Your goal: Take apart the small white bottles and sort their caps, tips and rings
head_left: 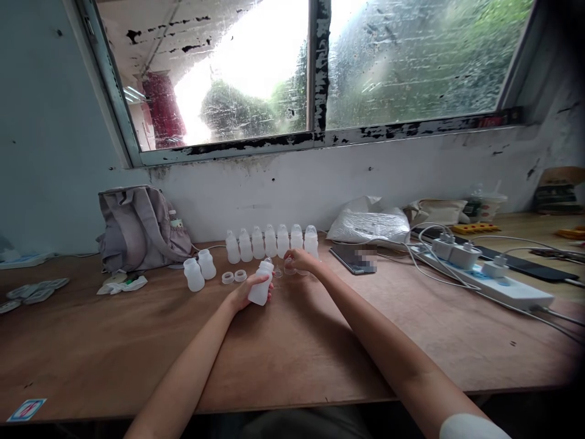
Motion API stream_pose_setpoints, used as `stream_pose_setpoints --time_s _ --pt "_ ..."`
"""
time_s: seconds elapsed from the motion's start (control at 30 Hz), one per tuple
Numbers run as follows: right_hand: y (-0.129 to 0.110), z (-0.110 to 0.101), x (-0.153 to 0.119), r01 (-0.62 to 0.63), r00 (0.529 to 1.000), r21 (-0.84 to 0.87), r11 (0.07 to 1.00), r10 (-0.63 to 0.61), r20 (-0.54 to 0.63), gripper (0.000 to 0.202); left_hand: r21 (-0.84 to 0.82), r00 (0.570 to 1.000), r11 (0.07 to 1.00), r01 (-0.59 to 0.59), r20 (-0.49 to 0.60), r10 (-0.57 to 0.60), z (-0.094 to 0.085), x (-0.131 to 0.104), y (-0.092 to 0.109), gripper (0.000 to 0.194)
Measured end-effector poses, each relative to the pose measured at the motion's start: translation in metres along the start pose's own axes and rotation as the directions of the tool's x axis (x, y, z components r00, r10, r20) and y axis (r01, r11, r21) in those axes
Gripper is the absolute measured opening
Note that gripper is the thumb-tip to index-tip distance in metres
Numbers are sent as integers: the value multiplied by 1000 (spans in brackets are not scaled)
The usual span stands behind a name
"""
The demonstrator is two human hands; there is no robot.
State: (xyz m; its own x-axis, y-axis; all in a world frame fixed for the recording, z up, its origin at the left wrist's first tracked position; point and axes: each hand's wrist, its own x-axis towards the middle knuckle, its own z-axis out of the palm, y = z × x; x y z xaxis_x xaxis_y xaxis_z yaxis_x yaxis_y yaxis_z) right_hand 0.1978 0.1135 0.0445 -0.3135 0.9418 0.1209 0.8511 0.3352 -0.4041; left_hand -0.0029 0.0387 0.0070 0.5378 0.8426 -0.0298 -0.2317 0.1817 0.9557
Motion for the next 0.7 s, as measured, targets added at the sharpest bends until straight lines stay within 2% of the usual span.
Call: stream_pose_setpoints --time_s 0.2,0.57,0.63,0.7 --pt "10 3 6 7 999 15 1000 -7 38 33 7 1000 1000 -6 18 6 2 -2 1 39" --pt "22 -3 8 24 997 49 999 -28 68 29 17 1000 1000 -18 -16 18 5 -3 2 42" --pt "15 -8 8 62 998 88 994 -61 -8 26 29 998 999 -39 -48 40 7 -2 1 41" --pt "3 -14 5 139 982 212 967 -107 -154 23 55 991 996 -68 -111 73 9 1 -1 41"
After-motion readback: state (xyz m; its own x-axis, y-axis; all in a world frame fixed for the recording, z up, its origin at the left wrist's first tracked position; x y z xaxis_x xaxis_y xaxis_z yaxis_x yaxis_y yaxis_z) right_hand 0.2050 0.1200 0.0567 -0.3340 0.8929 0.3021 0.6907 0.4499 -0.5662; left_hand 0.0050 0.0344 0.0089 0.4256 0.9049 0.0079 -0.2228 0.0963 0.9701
